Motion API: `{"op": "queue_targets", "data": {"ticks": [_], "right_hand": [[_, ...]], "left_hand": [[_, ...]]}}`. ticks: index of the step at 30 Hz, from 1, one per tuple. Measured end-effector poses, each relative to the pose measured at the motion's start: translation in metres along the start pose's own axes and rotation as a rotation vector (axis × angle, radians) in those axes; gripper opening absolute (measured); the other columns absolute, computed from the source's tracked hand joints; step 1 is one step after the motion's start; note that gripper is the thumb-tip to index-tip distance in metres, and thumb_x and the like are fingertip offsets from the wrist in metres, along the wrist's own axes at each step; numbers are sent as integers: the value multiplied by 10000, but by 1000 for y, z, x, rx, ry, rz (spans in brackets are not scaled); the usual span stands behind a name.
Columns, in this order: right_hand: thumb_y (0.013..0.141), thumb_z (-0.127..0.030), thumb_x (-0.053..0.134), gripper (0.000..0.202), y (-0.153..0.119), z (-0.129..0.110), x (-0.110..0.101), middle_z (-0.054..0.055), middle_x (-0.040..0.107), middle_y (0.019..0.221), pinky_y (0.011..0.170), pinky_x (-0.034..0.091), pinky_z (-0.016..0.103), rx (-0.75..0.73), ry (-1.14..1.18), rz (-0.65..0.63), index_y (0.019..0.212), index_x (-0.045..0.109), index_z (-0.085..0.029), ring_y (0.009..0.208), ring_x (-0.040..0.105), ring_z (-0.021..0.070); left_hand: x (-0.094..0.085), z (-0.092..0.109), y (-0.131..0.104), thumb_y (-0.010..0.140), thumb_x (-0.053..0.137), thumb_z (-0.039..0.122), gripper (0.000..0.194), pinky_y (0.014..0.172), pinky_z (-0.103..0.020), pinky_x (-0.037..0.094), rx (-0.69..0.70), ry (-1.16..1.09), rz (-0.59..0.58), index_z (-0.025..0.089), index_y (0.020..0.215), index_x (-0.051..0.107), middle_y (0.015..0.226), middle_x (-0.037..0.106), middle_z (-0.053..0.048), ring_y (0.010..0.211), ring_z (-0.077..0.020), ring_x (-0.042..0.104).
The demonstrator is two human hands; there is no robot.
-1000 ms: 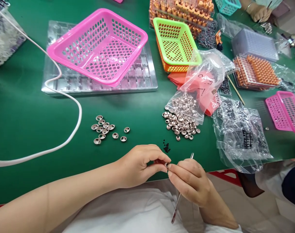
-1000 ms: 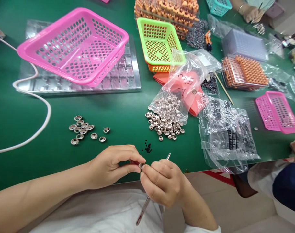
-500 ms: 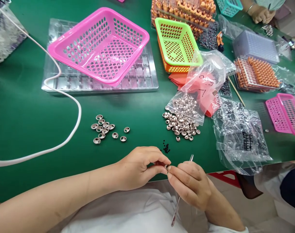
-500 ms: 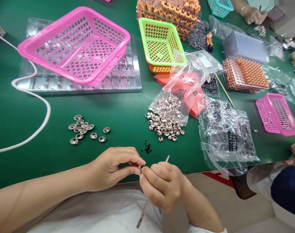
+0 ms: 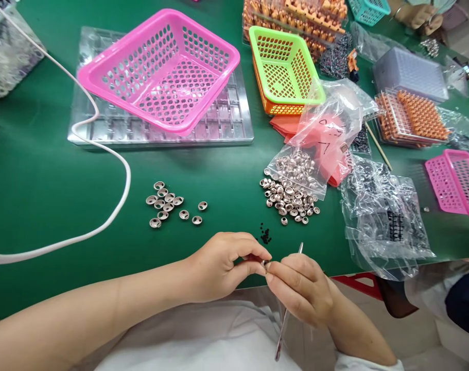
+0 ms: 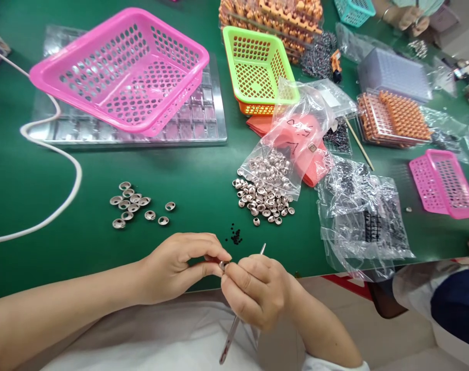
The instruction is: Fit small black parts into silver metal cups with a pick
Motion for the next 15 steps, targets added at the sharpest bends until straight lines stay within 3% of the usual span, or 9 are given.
{"op": "queue_targets", "data": {"ticks": [4, 10, 15], "right_hand": [[920, -134, 568, 117, 7, 1, -3, 118, 719, 1057, 645, 577, 318, -38, 23, 60, 985, 663, -158, 883, 647, 186], [923, -161, 631, 132, 1, -3, -8, 106, 720, 1138, 752, 607, 349, -3, 31, -32, 1050, 661, -179, 952, 660, 192], [926, -127, 619, 148, 7, -8, -18, 83, 729, 1143, 718, 614, 317, 59, 15, -85, 1058, 666, -173, 957, 666, 171]], "left_hand": [[-1, 1, 1, 899, 657, 112, 111, 669, -207, 547, 4, 1, -11, 102, 964, 746, 798, 741, -68, 710, -143, 690], [-2, 5, 1, 901, 667, 111, 101, 672, -196, 542, 27, 8, -21, 95, 965, 744, 796, 748, -67, 718, -139, 689], [-2, 5, 0, 898, 679, 111, 83, 679, -192, 542, 69, -1, -3, 100, 959, 735, 808, 760, -67, 729, -137, 689]]}}
Point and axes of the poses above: each hand's wrist, its own y-axis towards the middle knuckle, its own x-axis out of the palm, z = x × y, the point moved 2 cm from there along y, towards the middle knuckle
